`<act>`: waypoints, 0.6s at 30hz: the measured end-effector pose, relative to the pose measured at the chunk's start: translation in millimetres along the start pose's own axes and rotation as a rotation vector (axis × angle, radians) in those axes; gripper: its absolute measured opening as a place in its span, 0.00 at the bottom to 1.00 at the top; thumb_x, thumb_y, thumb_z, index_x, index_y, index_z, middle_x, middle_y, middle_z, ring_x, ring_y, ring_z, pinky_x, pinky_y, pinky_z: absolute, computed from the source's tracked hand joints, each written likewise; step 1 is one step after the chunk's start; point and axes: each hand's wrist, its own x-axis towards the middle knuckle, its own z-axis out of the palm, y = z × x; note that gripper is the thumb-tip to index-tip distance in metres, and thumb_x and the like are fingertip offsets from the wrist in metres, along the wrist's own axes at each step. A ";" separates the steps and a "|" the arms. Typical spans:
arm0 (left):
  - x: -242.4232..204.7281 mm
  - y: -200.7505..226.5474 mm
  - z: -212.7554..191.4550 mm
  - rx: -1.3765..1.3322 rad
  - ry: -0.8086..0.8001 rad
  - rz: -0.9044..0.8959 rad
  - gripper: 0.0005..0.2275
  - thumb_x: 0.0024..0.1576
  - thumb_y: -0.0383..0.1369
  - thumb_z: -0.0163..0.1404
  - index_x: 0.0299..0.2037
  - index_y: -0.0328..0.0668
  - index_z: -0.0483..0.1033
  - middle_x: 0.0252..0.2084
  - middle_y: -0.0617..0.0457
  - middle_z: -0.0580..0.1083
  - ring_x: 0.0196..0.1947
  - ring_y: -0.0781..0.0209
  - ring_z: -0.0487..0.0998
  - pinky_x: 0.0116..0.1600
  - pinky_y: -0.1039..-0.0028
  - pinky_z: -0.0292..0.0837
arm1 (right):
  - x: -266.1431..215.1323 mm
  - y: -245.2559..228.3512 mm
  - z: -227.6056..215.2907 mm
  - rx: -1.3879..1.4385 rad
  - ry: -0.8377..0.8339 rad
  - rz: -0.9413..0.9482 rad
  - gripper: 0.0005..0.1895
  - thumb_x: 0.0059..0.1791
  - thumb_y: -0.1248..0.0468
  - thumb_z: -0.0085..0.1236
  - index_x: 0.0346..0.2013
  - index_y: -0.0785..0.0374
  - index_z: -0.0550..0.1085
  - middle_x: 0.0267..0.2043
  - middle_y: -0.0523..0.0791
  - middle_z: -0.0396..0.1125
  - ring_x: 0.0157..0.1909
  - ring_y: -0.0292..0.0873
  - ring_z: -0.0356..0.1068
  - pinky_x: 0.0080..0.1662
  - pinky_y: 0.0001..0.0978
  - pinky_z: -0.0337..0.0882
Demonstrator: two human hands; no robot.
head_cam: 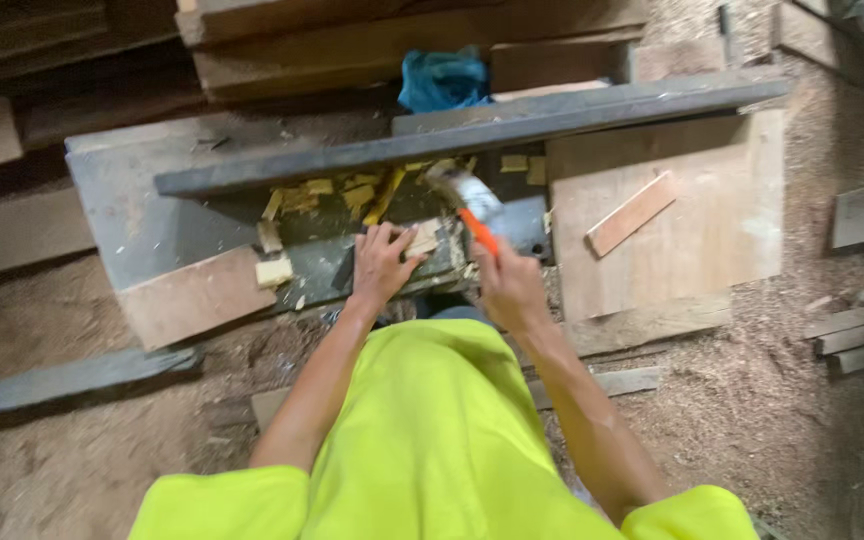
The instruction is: The person holds a small wooden block on a workbench and repeatedly strikes it with a hammer. They occasionally pause to inspect the block and reposition it before continuing to hammer.
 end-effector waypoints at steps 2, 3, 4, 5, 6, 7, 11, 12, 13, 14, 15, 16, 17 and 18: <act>-3.8 -0.8 -0.2 -0.007 -0.001 -0.015 0.23 0.47 0.42 0.66 0.53 0.47 0.82 0.42 0.55 0.72 0.45 0.55 0.69 0.49 0.63 0.59 | -7.0 1.3 5.6 0.094 0.034 -0.011 0.20 0.58 0.51 0.41 0.46 0.66 0.71 0.14 0.48 0.64 0.13 0.44 0.65 0.18 0.42 0.63; 0.0 -0.7 1.6 -0.013 0.002 -0.017 0.23 0.47 0.42 0.66 0.53 0.47 0.82 0.42 0.55 0.71 0.45 0.55 0.69 0.49 0.64 0.59 | -7.3 6.2 10.3 0.130 0.020 0.042 0.21 0.58 0.51 0.39 0.53 0.64 0.69 0.14 0.48 0.64 0.12 0.45 0.64 0.18 0.41 0.63; 4.4 -0.6 3.8 -0.010 0.002 -0.011 0.23 0.47 0.42 0.66 0.53 0.47 0.82 0.42 0.55 0.71 0.45 0.55 0.69 0.49 0.64 0.59 | -6.3 13.8 16.2 0.167 0.007 0.095 0.23 0.58 0.51 0.37 0.60 0.62 0.67 0.14 0.48 0.64 0.10 0.45 0.63 0.17 0.40 0.63; 2.8 0.5 4.8 -0.009 -0.004 -0.013 0.23 0.48 0.42 0.66 0.53 0.47 0.82 0.42 0.54 0.71 0.44 0.55 0.69 0.48 0.63 0.59 | -8.7 23.6 22.1 0.066 -0.097 0.191 0.22 0.59 0.50 0.35 0.53 0.64 0.69 0.15 0.49 0.65 0.12 0.45 0.63 0.18 0.43 0.63; 0.4 1.2 5.6 -0.007 -0.010 -0.015 0.23 0.48 0.43 0.66 0.53 0.47 0.82 0.41 0.54 0.71 0.44 0.55 0.69 0.48 0.63 0.59 | -11.2 34.5 27.8 -0.036 -0.202 0.286 0.23 0.61 0.49 0.34 0.46 0.65 0.71 0.16 0.49 0.65 0.13 0.46 0.63 0.18 0.45 0.63; 3.1 2.3 9.3 -0.017 0.000 -0.014 0.21 0.48 0.43 0.66 0.51 0.49 0.83 0.41 0.54 0.71 0.44 0.55 0.69 0.48 0.63 0.60 | -7.8 47.2 29.5 -0.143 -0.299 0.374 0.27 0.63 0.49 0.33 0.40 0.67 0.73 0.17 0.49 0.65 0.15 0.46 0.63 0.19 0.47 0.63; -1.3 -0.4 2.8 0.001 0.011 0.003 0.18 0.47 0.42 0.67 0.47 0.52 0.84 0.40 0.52 0.70 0.44 0.53 0.70 0.48 0.63 0.61 | -2.1 68.7 20.4 -0.391 -0.095 0.068 0.23 0.58 0.46 0.46 0.39 0.64 0.76 0.18 0.50 0.65 0.18 0.50 0.68 0.24 0.45 0.65; 1.1 -1.1 0.4 0.015 0.014 0.021 0.19 0.46 0.42 0.67 0.48 0.52 0.84 0.40 0.51 0.70 0.44 0.53 0.70 0.48 0.62 0.61 | 0.4 66.2 12.7 -0.357 -0.087 0.087 0.23 0.59 0.46 0.47 0.40 0.63 0.76 0.18 0.49 0.65 0.18 0.48 0.67 0.25 0.45 0.65; -0.3 3.2 3.6 0.005 0.009 0.003 0.18 0.46 0.41 0.67 0.47 0.51 0.84 0.40 0.52 0.70 0.44 0.53 0.70 0.48 0.63 0.61 | -3.9 63.8 1.2 -0.331 -0.077 0.118 0.22 0.59 0.46 0.48 0.40 0.63 0.76 0.18 0.49 0.64 0.18 0.46 0.65 0.26 0.45 0.64; -0.4 8.0 7.8 -0.006 0.004 -0.014 0.17 0.46 0.40 0.67 0.45 0.51 0.84 0.40 0.53 0.70 0.45 0.54 0.70 0.47 0.63 0.61 | -9.0 57.9 -10.5 -0.247 -0.089 0.211 0.22 0.58 0.47 0.47 0.40 0.63 0.76 0.17 0.48 0.64 0.17 0.44 0.65 0.24 0.44 0.65; 2.4 5.2 3.5 0.004 0.005 -0.039 0.16 0.45 0.40 0.66 0.44 0.51 0.85 0.40 0.53 0.71 0.45 0.54 0.70 0.47 0.63 0.60 | -6.2 44.5 -15.1 -0.148 -0.108 0.288 0.21 0.57 0.47 0.47 0.39 0.63 0.75 0.16 0.47 0.64 0.17 0.42 0.66 0.23 0.43 0.65; 5.3 2.2 -1.0 0.004 0.014 -0.035 0.17 0.46 0.40 0.67 0.45 0.50 0.84 0.41 0.53 0.70 0.46 0.54 0.70 0.48 0.63 0.60 | -3.0 29.6 -19.2 -0.049 -0.128 0.363 0.21 0.56 0.48 0.47 0.38 0.62 0.75 0.15 0.46 0.64 0.17 0.41 0.65 0.22 0.43 0.65; 2.4 2.8 -2.0 -0.005 0.016 -0.034 0.18 0.46 0.41 0.67 0.46 0.49 0.83 0.41 0.52 0.70 0.46 0.54 0.70 0.49 0.63 0.60 | -5.8 16.7 -23.3 -0.031 -0.102 0.312 0.20 0.56 0.49 0.47 0.39 0.63 0.75 0.15 0.46 0.64 0.16 0.40 0.65 0.21 0.41 0.65; -0.4 3.9 -2.2 -0.014 0.019 -0.034 0.18 0.46 0.41 0.67 0.47 0.49 0.82 0.42 0.52 0.70 0.47 0.53 0.70 0.50 0.63 0.60 | -7.5 5.4 -26.9 -0.012 -0.076 0.262 0.19 0.56 0.49 0.47 0.40 0.63 0.75 0.14 0.46 0.64 0.16 0.39 0.65 0.20 0.40 0.64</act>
